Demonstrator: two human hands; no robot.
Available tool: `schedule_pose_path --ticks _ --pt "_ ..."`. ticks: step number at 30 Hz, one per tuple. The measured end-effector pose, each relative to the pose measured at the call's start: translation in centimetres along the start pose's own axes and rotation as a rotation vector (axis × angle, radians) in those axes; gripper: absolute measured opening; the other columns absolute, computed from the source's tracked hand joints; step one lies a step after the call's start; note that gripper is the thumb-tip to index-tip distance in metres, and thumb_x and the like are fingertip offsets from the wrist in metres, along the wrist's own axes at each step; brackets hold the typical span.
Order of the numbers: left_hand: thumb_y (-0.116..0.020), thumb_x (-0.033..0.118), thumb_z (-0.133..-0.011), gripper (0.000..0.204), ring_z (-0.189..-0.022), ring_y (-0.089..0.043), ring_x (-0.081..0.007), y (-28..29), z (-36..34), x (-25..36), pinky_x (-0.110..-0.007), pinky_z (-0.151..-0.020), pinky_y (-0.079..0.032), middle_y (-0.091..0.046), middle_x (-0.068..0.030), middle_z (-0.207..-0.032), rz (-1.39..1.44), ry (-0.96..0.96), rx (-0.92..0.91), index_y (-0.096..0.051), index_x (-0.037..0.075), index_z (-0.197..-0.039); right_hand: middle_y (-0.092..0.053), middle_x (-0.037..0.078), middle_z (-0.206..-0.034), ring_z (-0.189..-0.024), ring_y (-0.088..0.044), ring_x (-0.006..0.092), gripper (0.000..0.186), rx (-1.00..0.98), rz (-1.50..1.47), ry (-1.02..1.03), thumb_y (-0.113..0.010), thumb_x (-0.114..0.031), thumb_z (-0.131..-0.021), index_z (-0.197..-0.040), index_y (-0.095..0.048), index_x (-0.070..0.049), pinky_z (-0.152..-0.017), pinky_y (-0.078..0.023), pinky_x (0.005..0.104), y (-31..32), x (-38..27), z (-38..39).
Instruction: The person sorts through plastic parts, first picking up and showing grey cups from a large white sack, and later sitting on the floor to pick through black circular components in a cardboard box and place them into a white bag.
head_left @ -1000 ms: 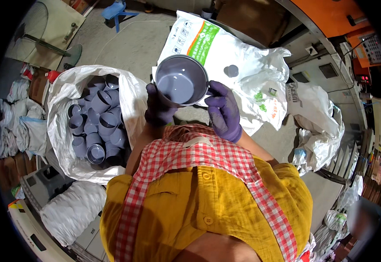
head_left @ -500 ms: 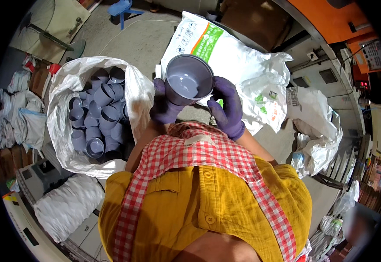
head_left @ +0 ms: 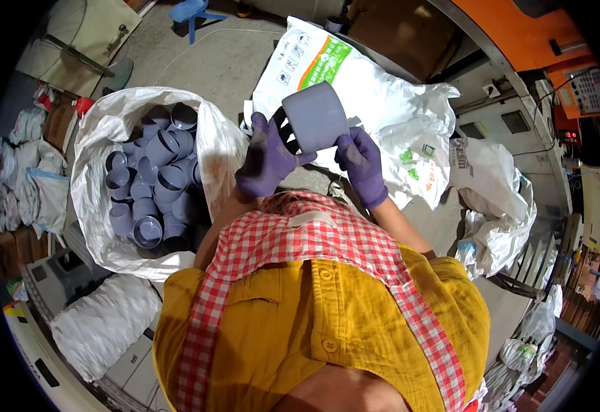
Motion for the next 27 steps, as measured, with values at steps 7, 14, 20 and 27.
schedule_pose_path --ticks 7,14,20,27 --pt "-0.016 0.073 -0.085 0.082 -0.117 -0.047 -0.0267 1.8 -0.3 -0.3 -0.047 -0.092 -0.039 -0.044 -0.0103 -0.132 -0.144 -0.026 0.087 -0.028 0.012 -0.139 -0.053 0.003 -0.064 -0.047 -0.043 0.0066 0.027 0.052 -0.138 -0.264 -0.05 -0.03 -0.093 -0.086 -0.053 -0.005 -0.045 -0.034 0.0206 0.0 0.8 0.5" --pt "-0.026 0.069 -0.086 0.079 -0.112 -0.049 -0.0284 1.9 -0.8 0.7 -0.045 -0.093 -0.04 -0.043 -0.0136 -0.13 -0.166 -0.236 0.034 -0.028 0.01 -0.139 -0.058 0.006 -0.082 -0.069 -0.055 0.0129 0.014 -0.014 0.536 0.315 -0.05 -0.016 -0.09 -0.099 -0.053 -0.005 -0.058 -0.044 0.0241 1.2 0.0 -0.1" --pt "-0.037 0.07 -0.082 0.08 -0.107 -0.051 -0.0292 1.0 -0.8 0.0 -0.042 -0.09 -0.044 -0.047 -0.0162 -0.125 -0.03 -0.21 -0.164 -0.031 0.013 -0.138 -0.059 0.006 -0.102 -0.092 -0.057 0.0171 0.019 -0.039 1.059 0.53 -0.049 -0.014 -0.09 -0.106 -0.055 -0.007 -0.08 -0.05 0.0288 -0.1 4.0 -0.4" --pt "-0.034 0.067 -0.086 0.075 -0.108 -0.051 -0.0283 -0.8 0.4 0.0 -0.04 -0.087 -0.045 -0.05 -0.0158 -0.121 -0.004 -0.21 -0.149 -0.039 0.008 -0.131 -0.058 0.006 -0.101 -0.086 -0.057 0.0164 0.025 -0.094 0.365 0.444 -0.049 -0.019 -0.091 -0.113 -0.053 -0.008 -0.073 -0.05 0.0294 0.5 4.6 -0.4"
Point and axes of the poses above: each hand's wrist, its own z-axis away from the middle knuckle, its own y-axis out of the back of the hand, x = y × z, the point moved 10 cm from there along -z, towards the middle knuckle
